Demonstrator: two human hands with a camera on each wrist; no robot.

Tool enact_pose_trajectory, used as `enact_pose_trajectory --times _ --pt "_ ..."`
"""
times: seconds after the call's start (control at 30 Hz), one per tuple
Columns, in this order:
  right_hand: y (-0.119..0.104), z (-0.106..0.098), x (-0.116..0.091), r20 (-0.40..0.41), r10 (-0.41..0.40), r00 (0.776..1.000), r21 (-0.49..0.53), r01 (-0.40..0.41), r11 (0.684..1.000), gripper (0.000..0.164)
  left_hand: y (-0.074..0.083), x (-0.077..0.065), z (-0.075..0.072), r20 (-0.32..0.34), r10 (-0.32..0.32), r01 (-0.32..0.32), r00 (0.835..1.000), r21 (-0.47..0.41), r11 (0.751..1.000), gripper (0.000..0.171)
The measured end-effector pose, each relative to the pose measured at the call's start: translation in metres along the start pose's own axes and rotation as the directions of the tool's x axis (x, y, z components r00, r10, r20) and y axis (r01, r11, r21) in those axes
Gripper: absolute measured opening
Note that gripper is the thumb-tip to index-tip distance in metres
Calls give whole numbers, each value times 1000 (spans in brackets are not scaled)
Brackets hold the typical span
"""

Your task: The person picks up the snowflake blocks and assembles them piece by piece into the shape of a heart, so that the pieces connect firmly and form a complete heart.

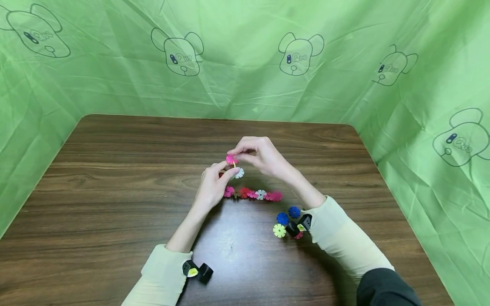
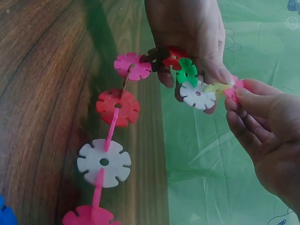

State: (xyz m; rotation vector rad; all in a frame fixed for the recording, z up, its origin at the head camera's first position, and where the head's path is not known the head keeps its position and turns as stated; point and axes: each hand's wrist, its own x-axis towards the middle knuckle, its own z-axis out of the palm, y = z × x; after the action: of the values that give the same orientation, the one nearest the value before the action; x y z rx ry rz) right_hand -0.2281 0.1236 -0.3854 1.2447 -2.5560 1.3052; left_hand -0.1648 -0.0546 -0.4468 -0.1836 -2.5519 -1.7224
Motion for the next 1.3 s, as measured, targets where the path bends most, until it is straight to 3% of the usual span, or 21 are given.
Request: enact_pose_trajectory --times 0.27,0.43,0.63,0.87,1.17,1.3 --pt "1 4 0 0 18 1000 39 -18 999 22 0 0 -3 -11 -40 39 999 -35 999 27" --pt "4 0 -7 -18 91 996 70 -90 993 33 1 1 -5 -5 -67 66 998 -65 996 33" --pt "16 -18 -25 -48 184 982 82 -180 980 29 3 3 -8 -7 -95 93 995 -112 989 30" --pt "35 -43 -63 -75 308 949 77 -302 950 21 3 4 -9 11 -114 114 993 -144 983 31" --pt "65 -66 -124 -99 442 892 21 -442 897 24 1 4 -8 18 -54 57 998 -275 960 34" --pt "75 -74 -147 -78 450 890 -33 -453 891 25 1 4 -8 18 -54 57 998 -301 952 38"
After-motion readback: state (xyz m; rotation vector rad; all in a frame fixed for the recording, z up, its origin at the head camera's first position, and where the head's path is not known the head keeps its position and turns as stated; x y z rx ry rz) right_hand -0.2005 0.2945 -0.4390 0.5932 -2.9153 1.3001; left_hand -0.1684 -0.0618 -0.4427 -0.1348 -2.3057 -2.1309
